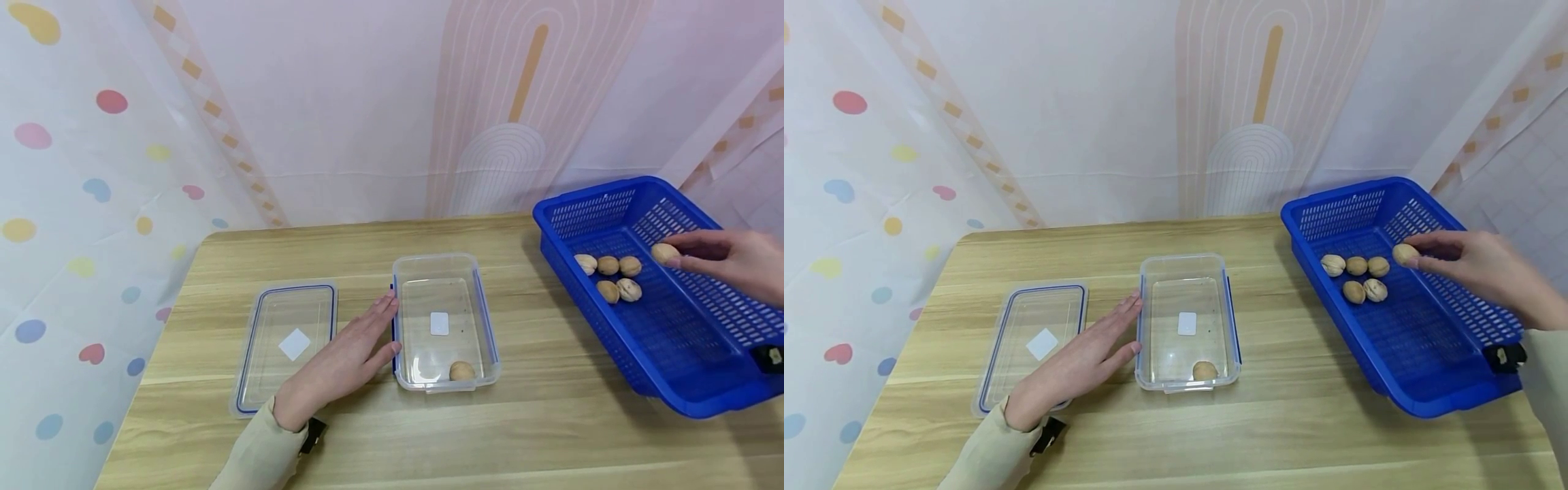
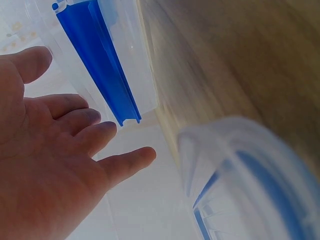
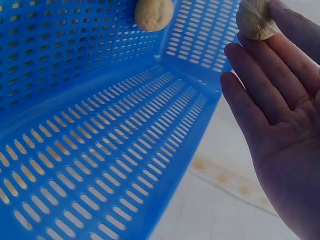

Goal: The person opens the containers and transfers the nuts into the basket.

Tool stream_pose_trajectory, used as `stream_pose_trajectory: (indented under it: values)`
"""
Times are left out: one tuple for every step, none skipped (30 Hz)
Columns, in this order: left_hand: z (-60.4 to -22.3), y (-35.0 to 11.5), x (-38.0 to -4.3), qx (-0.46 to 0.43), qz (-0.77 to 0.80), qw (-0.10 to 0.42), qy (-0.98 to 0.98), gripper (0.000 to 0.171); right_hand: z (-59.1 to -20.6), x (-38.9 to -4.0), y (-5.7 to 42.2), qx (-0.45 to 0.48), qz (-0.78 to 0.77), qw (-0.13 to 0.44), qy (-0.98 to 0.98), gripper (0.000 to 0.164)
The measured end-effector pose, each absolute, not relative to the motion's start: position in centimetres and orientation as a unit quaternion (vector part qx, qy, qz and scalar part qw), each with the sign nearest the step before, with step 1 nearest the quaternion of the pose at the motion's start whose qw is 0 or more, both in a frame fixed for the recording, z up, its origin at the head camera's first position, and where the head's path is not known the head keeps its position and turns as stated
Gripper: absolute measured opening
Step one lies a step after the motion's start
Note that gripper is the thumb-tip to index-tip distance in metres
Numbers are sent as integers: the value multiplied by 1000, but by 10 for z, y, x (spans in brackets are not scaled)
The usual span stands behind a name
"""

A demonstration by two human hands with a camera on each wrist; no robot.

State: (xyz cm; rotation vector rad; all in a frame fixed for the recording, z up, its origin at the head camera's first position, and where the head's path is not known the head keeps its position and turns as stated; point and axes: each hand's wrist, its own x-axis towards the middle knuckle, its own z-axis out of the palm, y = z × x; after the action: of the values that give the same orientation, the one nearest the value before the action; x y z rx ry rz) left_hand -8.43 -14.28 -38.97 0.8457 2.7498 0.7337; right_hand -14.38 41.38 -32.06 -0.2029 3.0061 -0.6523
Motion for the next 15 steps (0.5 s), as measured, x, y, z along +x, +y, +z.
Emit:
stream_pose_trajectory:
  values:
    - [-390,-143,-84,283,247,87,923,70,-322,-145,415,-66,-209,37,975,47]
    - [-390,-143,-84,282,247,87,923,70,-324,-146,416,-66,-207,45,975,48]
    - [-390,-143,-84,282,247,86,923,70,-325,-148,417,-67,-204,52,975,48]
    - [-390,-143,-84,282,247,85,923,70,-326,-149,418,-67,-203,59,975,49]
    - [-391,-143,-84,282,246,85,923,70,-328,-151,419,-66,-203,65,975,48]
    - [-391,-143,-84,282,246,85,924,69,-329,-152,420,-66,-202,72,975,48]
    - [-391,-144,-84,281,245,85,924,69,-330,-154,421,-65,-200,80,974,49]
    - [-391,-143,-84,282,245,85,924,69,-331,-156,422,-64,-200,89,974,49]
    - [-391,-143,-84,282,245,86,924,69,-333,-157,424,-62,-199,96,973,50]
    - [-391,-143,-84,281,245,88,924,69,-334,-158,425,-61,-199,106,972,50]
    - [-390,-143,-84,281,244,89,924,70,-336,-160,427,-61,-199,115,971,49]
    - [-390,-143,-84,281,245,90,924,70,-338,-161,428,-61,-199,123,970,49]
    - [-390,-143,-84,281,246,90,923,70,-340,-162,430,-61,-199,132,969,48]
    - [-390,-143,-84,281,246,90,923,70,-342,-164,431,-59,-200,141,968,48]
    - [-390,-143,-83,282,246,90,923,70,-344,-165,432,-59,-200,148,967,47]
